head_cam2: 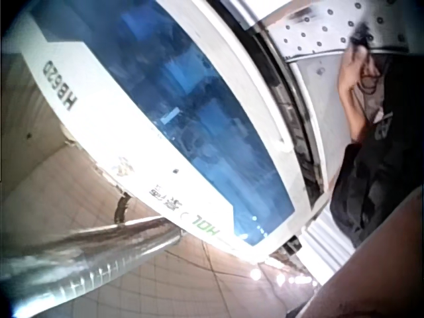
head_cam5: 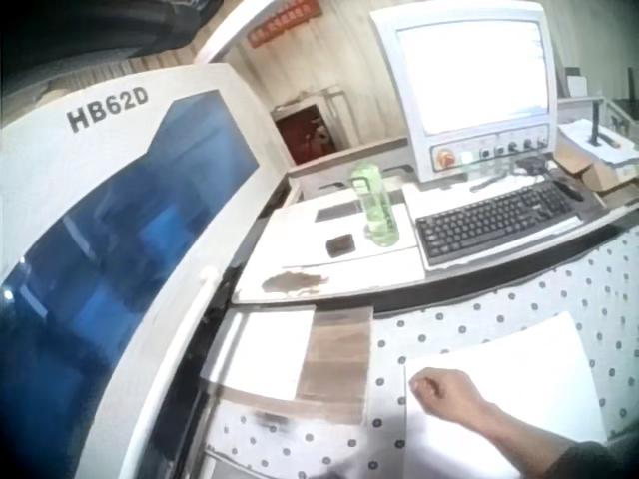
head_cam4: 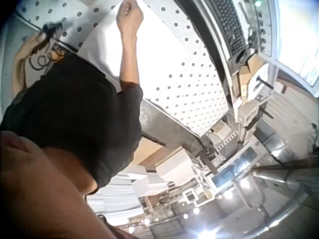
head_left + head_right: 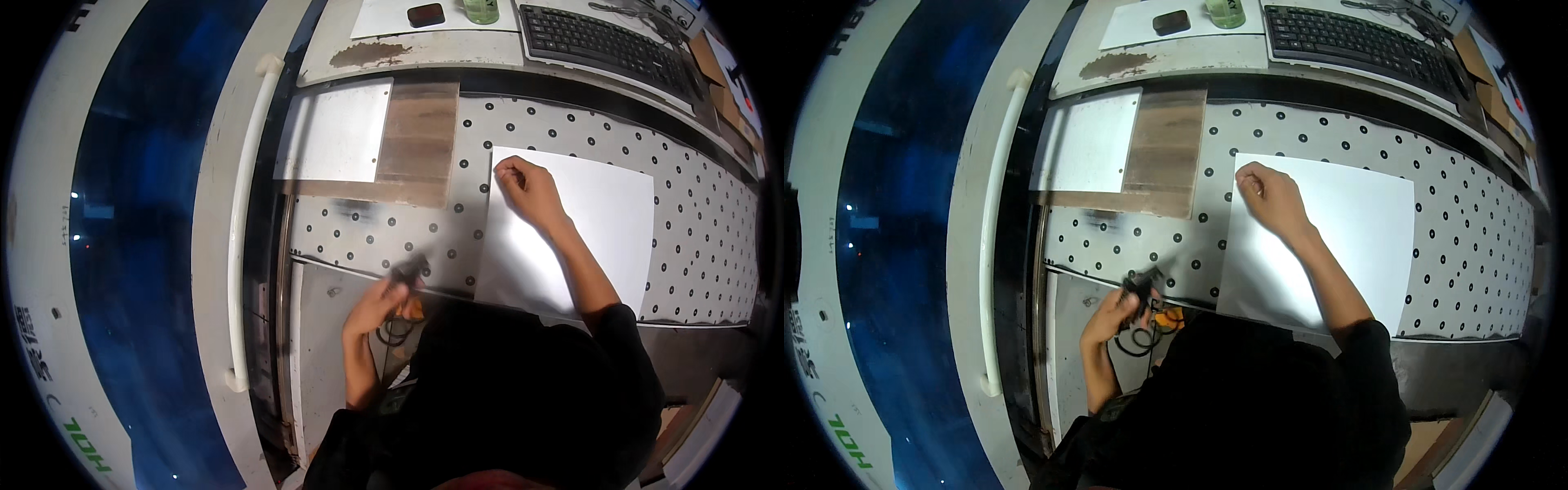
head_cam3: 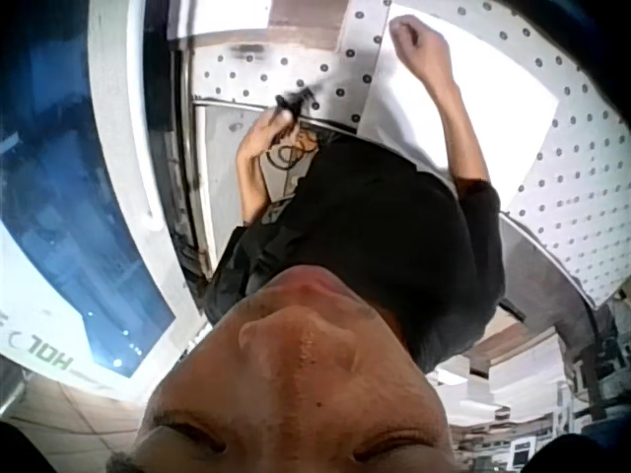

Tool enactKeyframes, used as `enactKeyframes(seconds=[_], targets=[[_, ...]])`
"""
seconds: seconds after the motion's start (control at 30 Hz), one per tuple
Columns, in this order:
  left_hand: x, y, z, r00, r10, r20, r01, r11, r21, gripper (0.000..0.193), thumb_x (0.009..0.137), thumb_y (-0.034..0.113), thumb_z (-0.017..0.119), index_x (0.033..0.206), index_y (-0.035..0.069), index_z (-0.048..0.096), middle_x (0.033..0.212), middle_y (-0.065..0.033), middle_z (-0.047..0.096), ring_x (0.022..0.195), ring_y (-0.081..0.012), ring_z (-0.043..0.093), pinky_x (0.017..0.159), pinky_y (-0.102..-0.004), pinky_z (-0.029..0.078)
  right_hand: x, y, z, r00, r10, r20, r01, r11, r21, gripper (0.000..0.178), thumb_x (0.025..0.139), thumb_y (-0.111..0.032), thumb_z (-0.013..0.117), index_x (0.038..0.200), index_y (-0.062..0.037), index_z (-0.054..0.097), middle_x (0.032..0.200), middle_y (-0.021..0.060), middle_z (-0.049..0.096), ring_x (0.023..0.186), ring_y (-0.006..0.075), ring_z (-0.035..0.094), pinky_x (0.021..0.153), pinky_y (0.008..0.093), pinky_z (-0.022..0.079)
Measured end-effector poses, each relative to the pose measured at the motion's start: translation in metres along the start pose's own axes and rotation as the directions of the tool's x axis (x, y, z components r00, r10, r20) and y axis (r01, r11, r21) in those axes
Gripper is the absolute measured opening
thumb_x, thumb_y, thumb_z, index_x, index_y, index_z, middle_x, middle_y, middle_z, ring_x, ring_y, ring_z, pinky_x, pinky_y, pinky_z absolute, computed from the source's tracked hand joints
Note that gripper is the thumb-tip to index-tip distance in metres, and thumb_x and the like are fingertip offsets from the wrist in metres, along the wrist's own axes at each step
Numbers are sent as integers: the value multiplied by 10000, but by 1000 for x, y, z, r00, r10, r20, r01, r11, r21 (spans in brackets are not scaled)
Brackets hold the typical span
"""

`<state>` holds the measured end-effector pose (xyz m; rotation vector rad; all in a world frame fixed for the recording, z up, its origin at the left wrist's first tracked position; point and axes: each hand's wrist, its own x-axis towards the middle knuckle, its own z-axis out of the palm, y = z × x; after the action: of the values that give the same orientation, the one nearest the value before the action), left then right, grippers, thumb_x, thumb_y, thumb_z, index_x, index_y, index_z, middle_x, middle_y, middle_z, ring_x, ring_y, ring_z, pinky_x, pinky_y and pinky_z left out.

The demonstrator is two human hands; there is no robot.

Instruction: The person repeatedly picks up white rectangular panels from a stack, places them on a perforated metal surface, and then stacks them onto a growing pile. The person also adjusts the head-mounted camera during the task.

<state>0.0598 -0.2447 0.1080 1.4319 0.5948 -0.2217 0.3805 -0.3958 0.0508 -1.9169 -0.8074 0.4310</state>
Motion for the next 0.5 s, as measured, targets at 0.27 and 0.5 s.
enactKeyframes(seconds=[0.27, 0.5], targets=[[2, 18, -3, 846, -22, 532, -132, 959, 250, 353, 932, 275, 651, 1130, -16, 672, 897, -60, 668, 771, -171, 609, 713, -305, 479, 7, -2, 18, 997, 27, -78, -41, 983, -180, 204, 923, -215, 591, 939, -48, 707, 733, 113, 668, 629, 244, 636, 619, 355, 493], [-17, -24, -32, 987, 45, -155, -69, 986, -151, 381, 977, 366, 596, 1074, -2, 608, 816, -66, 619, 730, -158, 584, 678, -287, 453, 11, -4, 41, 980, -171, -99, 108, 884, -454, 179, 914, -200, 602, 924, -50, 699, 819, 126, 669, 719, 292, 655, 669, 395, 512]])
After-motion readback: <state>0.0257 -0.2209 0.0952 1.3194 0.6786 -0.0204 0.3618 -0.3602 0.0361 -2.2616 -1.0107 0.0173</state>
